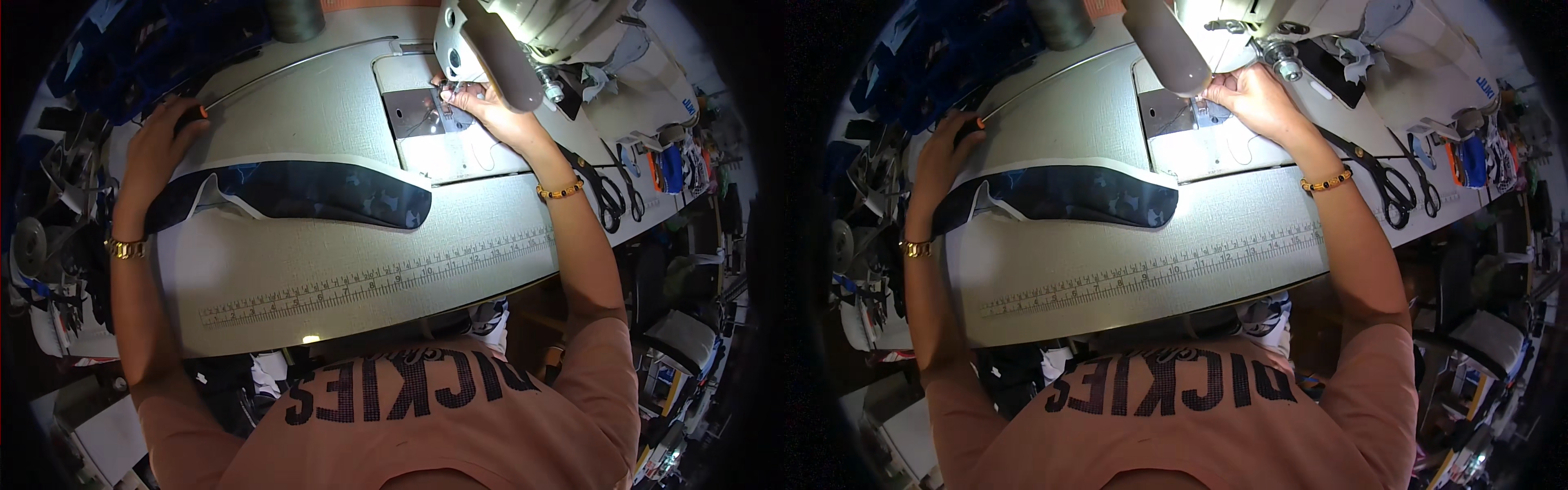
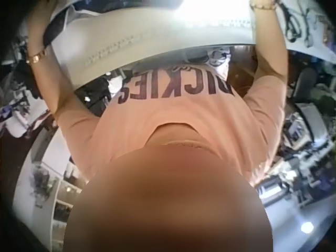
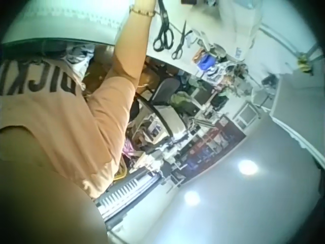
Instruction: Using a sewing machine to stitch fabric pieces together to assemble a hat.
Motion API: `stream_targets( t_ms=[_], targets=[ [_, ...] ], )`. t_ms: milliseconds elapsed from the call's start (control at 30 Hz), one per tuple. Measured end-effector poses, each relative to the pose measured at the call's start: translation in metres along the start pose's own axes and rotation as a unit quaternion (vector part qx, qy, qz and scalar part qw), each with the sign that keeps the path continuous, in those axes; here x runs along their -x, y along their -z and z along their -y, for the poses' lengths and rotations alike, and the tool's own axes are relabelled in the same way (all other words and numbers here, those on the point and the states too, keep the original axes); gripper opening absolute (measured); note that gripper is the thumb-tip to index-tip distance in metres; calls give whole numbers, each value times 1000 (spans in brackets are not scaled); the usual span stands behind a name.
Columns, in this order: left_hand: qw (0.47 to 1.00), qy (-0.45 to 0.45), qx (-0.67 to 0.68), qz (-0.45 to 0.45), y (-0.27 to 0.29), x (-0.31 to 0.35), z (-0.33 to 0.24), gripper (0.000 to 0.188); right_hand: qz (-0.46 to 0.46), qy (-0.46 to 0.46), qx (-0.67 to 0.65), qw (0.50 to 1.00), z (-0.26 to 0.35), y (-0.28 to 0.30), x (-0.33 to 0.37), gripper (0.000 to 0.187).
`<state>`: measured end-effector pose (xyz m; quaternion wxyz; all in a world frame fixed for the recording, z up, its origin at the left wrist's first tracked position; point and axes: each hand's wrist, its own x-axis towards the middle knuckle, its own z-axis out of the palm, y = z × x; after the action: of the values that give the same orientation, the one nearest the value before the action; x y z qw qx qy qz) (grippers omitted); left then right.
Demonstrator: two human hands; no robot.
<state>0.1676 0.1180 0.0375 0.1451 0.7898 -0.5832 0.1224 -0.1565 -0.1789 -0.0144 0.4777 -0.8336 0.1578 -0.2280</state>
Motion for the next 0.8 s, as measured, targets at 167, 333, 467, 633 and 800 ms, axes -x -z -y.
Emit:
stream_targets(
  t_ms=[167, 333, 467, 633, 800],
  targets=[
    [956, 74, 264, 101, 18, 12, -9, 33, 30, -104, 78, 991, 2, 4, 2, 20],
    [916, 123, 342, 169, 10, 28, 7, 31, 10, -14, -35, 999, 19, -2, 6, 17],
    [939, 47, 308, 148, 5, 30, 11, 27, 12, -42, -90, 995, 24, -4, 4, 20],
    [910, 117, 342, 205, 7, 30, 5, 28, -12, -68, -62, 996, 20, 1, 12, 19],
    [905, 98, 342, 234, 5, 30, 7, 33, -3, -70, -74, 995, 20, 4, 12, 21]
  ],
)
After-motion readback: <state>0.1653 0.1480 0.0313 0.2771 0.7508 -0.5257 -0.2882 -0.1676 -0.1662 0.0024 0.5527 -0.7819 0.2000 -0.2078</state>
